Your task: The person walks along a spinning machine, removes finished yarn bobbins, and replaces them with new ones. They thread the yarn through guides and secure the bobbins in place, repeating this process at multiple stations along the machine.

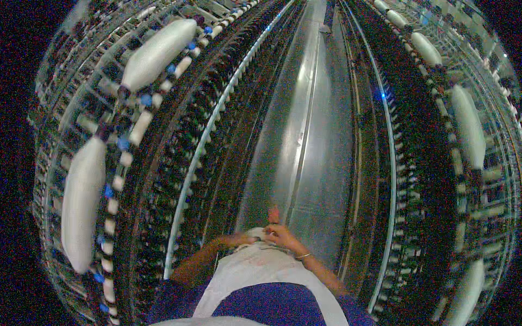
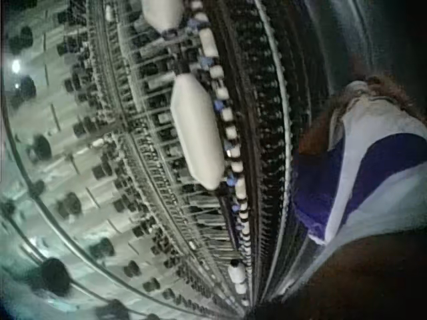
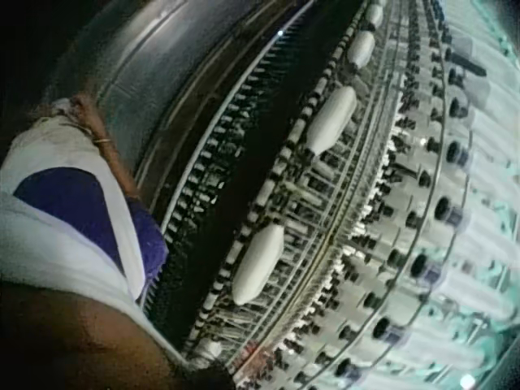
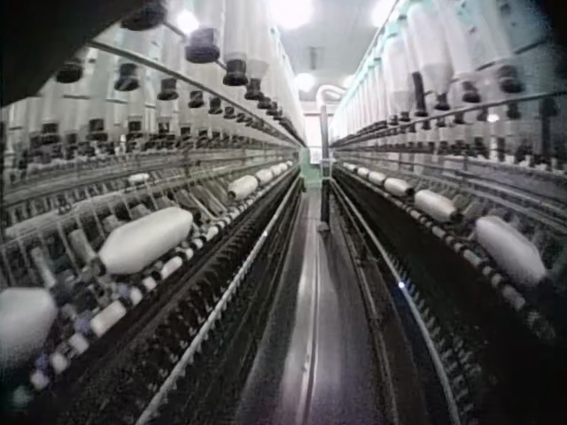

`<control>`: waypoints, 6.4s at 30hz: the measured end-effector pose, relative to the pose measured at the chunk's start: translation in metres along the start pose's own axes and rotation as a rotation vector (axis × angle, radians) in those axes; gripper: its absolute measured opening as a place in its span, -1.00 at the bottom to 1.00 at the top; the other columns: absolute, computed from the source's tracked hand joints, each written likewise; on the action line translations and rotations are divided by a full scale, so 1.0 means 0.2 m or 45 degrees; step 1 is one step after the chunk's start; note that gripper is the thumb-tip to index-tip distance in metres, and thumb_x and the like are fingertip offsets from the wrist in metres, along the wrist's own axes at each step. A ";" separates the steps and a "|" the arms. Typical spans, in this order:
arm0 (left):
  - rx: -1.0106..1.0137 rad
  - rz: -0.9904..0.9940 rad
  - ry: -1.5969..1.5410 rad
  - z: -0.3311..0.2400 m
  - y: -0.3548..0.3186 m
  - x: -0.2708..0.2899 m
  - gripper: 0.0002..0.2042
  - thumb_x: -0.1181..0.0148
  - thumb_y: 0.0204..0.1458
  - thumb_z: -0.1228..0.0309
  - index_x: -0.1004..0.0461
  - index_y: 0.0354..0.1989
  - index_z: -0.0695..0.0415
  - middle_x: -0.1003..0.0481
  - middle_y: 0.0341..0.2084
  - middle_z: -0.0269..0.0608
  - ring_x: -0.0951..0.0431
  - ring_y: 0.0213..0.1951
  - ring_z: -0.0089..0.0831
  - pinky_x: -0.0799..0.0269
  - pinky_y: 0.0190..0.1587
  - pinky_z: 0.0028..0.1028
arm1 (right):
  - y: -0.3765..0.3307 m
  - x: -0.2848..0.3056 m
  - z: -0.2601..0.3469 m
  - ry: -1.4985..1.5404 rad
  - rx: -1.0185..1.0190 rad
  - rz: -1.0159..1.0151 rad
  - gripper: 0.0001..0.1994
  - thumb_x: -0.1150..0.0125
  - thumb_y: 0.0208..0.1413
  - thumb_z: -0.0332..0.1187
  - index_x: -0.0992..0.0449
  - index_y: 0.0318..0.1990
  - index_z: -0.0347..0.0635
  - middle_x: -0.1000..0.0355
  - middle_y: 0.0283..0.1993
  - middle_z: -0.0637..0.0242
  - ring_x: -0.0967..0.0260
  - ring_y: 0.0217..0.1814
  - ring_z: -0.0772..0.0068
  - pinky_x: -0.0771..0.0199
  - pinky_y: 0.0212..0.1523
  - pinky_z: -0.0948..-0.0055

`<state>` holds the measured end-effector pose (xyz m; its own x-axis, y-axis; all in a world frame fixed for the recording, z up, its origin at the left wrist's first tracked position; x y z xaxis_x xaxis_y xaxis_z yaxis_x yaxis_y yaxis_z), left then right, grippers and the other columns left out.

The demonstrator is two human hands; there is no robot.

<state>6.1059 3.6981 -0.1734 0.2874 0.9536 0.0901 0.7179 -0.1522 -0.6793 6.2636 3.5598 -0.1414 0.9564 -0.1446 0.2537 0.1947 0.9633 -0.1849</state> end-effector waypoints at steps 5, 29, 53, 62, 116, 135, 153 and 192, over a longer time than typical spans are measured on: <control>-0.435 -0.503 0.010 -0.76 0.55 0.64 -0.61 -0.13 0.10 0.31 -0.41 0.07 0.24 -0.57 -0.19 -0.01 -0.57 -0.15 -0.22 -0.46 -0.07 -0.28 | 0.26 0.70 -0.08 -0.834 -0.159 -0.084 -0.66 -0.34 -0.04 -0.32 -0.53 -0.08 -0.18 -0.50 -0.14 0.12 -0.49 -0.20 0.08 -0.47 -0.20 0.22; -0.354 -1.545 0.484 -2.18 0.86 3.34 -0.62 -0.16 -0.02 0.60 -0.44 0.04 0.14 -0.44 0.05 -0.04 -0.39 0.14 -0.10 -0.30 0.19 -0.25 | 2.80 3.41 -0.22 -0.334 0.150 -0.152 -0.75 -0.20 0.09 -0.35 -0.58 -0.12 -0.29 -0.54 -0.33 0.20 -0.46 -0.34 0.45 -0.46 -0.28 0.47; 1.276 -2.069 1.060 -2.13 -0.08 5.50 -0.68 -0.02 0.08 0.28 -0.50 -0.08 0.19 -0.51 -0.11 0.05 -0.52 -0.07 0.05 -0.45 -0.06 -0.12 | 4.80 2.43 1.76 -0.660 0.983 0.410 -0.55 -0.06 -0.07 -0.50 -0.48 0.05 0.08 -0.51 -0.11 0.07 -0.47 -0.06 -0.01 -0.43 -0.02 0.10; 1.567 -1.847 0.950 -2.08 -0.18 5.69 -0.72 0.01 0.09 0.49 -0.46 -0.03 0.23 -0.46 -0.01 0.16 -0.47 0.06 0.06 -0.44 0.04 -0.08 | 4.83 2.32 1.73 -0.862 1.170 0.412 -0.65 -0.06 -0.02 -0.37 -0.52 -0.02 0.08 -0.49 -0.09 0.12 -0.45 -0.01 -0.03 -0.43 -0.01 0.01; 0.879 -1.516 1.239 -3.44 0.81 6.91 -0.50 -0.07 0.07 0.54 -0.29 0.25 0.01 -0.42 0.09 0.05 -0.41 0.13 -0.01 -0.33 0.13 -0.16 | 6.33 3.92 1.77 -0.623 1.145 0.610 -0.66 -0.23 -0.16 -0.28 -0.55 -0.18 -0.24 -0.47 -0.14 0.06 -0.37 -0.03 -0.05 -0.43 -0.04 0.06; 0.847 -1.584 1.844 -4.30 1.30 6.57 -0.65 0.00 0.13 0.56 -0.40 0.11 0.09 -0.44 0.07 -0.16 -0.29 0.24 -0.15 0.06 0.38 -0.06 | 6.13 4.61 1.36 0.099 1.823 -0.163 -0.75 -0.22 -0.23 -0.47 -0.53 -0.27 -0.13 -0.45 -0.29 0.26 -0.43 -0.31 0.24 -0.47 -0.30 0.28; 1.072 -1.680 1.236 -4.29 2.00 8.36 -0.74 -0.09 -0.03 0.52 -0.52 -0.15 0.35 -0.53 -0.21 0.21 -0.56 -0.14 0.09 -0.49 -0.05 -0.17 | 6.78 6.07 -0.26 -1.289 0.882 0.743 -0.80 -0.17 -0.01 -0.34 -0.55 -0.22 -0.14 -0.46 -0.35 0.21 -0.42 -0.39 0.10 -0.44 -0.39 0.15; 1.105 -2.429 1.751 -4.66 2.05 7.28 -0.10 -0.44 -0.42 0.28 -0.22 0.28 -0.03 -0.41 0.07 -0.09 -0.41 0.10 -0.06 -0.34 0.11 -0.16 | 7.47 5.77 1.62 -0.289 1.423 0.298 -0.53 0.06 -0.12 -0.68 -0.57 -0.05 -0.11 -0.48 0.00 0.08 -0.40 0.05 -0.07 -0.42 0.02 0.19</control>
<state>7.4087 4.7820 0.3582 0.2606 -0.7535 0.6036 0.3881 0.6542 0.6491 7.5878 4.9046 0.1824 0.8607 -0.0021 0.5092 -0.3900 0.6402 0.6618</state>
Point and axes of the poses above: each hand's wrist, its own y-axis towards the middle knuckle, its own x-axis out of the back of the hand, z = x × y, the point moved 4 cm from there along y, towards the middle knuckle
